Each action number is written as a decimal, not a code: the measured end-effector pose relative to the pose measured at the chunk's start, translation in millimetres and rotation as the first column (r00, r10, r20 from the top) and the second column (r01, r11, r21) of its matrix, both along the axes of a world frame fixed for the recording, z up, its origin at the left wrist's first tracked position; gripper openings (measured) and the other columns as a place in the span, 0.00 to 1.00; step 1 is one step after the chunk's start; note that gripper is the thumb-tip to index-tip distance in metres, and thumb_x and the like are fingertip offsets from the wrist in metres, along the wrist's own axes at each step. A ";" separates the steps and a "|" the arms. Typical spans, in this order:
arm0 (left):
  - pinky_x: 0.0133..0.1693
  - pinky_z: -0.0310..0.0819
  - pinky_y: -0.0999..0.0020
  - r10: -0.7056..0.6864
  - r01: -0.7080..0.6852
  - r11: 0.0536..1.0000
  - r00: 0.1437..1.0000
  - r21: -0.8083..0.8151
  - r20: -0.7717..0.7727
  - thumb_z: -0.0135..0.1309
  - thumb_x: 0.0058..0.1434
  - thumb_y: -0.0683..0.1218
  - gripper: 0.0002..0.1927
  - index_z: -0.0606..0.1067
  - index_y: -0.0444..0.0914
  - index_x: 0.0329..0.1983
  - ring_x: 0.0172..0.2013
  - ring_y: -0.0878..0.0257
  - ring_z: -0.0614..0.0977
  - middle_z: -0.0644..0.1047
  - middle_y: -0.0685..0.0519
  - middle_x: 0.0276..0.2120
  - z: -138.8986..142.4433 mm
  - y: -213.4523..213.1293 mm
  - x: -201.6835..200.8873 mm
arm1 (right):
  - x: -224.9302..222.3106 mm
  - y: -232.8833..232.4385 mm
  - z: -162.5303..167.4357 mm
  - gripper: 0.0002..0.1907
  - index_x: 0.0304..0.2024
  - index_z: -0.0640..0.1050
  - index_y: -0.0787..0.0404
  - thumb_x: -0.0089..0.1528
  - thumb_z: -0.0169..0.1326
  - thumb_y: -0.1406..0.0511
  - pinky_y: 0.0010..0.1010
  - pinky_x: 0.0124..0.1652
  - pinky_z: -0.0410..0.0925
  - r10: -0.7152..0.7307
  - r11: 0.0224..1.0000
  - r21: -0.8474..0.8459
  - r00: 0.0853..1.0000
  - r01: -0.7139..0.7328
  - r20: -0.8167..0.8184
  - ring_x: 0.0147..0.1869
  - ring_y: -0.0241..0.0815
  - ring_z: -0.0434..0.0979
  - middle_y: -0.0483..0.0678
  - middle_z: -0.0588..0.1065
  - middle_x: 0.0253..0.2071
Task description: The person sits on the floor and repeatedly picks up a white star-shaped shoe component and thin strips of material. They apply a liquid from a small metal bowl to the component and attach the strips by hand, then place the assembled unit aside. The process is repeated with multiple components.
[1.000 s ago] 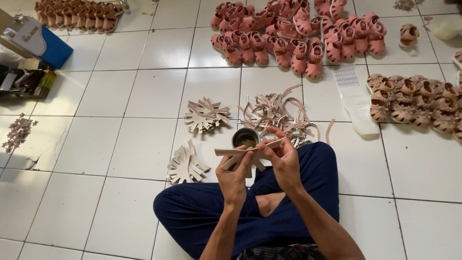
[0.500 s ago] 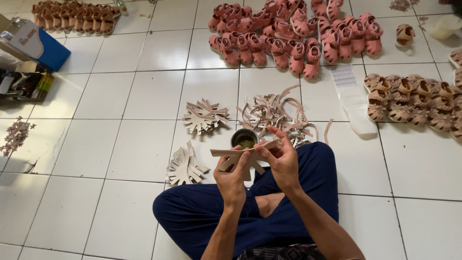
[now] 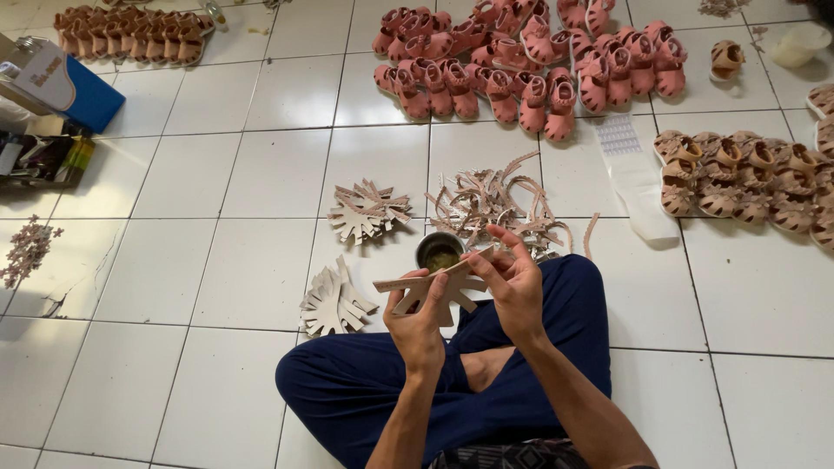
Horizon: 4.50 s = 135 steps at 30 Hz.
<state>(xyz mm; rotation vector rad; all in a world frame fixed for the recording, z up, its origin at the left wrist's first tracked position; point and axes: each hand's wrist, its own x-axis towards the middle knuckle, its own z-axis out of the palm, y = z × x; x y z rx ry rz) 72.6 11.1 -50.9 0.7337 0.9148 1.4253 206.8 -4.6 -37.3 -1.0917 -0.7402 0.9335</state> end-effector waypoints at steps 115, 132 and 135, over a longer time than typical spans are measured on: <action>0.40 0.85 0.66 -0.083 0.125 0.989 0.914 0.082 -0.396 0.66 0.55 0.49 0.29 0.70 0.32 0.56 0.41 0.57 0.89 0.83 0.41 0.41 18.8 38.1 -64.1 | 24.2 -8.7 -50.9 0.37 0.68 0.60 0.65 0.65 0.53 0.50 0.40 0.54 0.74 0.150 0.987 0.102 0.941 -0.124 -0.303 0.55 0.44 0.80 0.56 0.78 0.50; 0.50 0.82 0.60 -0.158 0.166 0.984 0.615 -0.070 -0.773 0.62 0.61 0.45 0.22 0.74 0.33 0.56 0.48 0.53 0.86 0.82 0.43 0.49 -113.4 109.1 -72.2 | 19.1 71.5 -89.4 0.40 0.75 0.52 0.62 0.67 0.50 0.55 0.38 0.61 0.68 0.259 0.911 -0.401 0.894 -0.099 0.367 0.69 0.54 0.68 0.62 0.61 0.70; 0.56 0.74 0.56 -0.139 0.366 0.929 0.491 0.059 -0.860 0.65 0.54 0.42 0.35 0.65 0.33 0.65 0.55 0.48 0.78 0.75 0.39 0.57 -114.9 91.2 -43.0 | 10.7 82.3 -87.5 0.38 0.76 0.50 0.63 0.70 0.48 0.57 0.41 0.66 0.62 0.263 0.925 -0.364 0.871 -0.107 0.415 0.75 0.54 0.61 0.62 0.56 0.75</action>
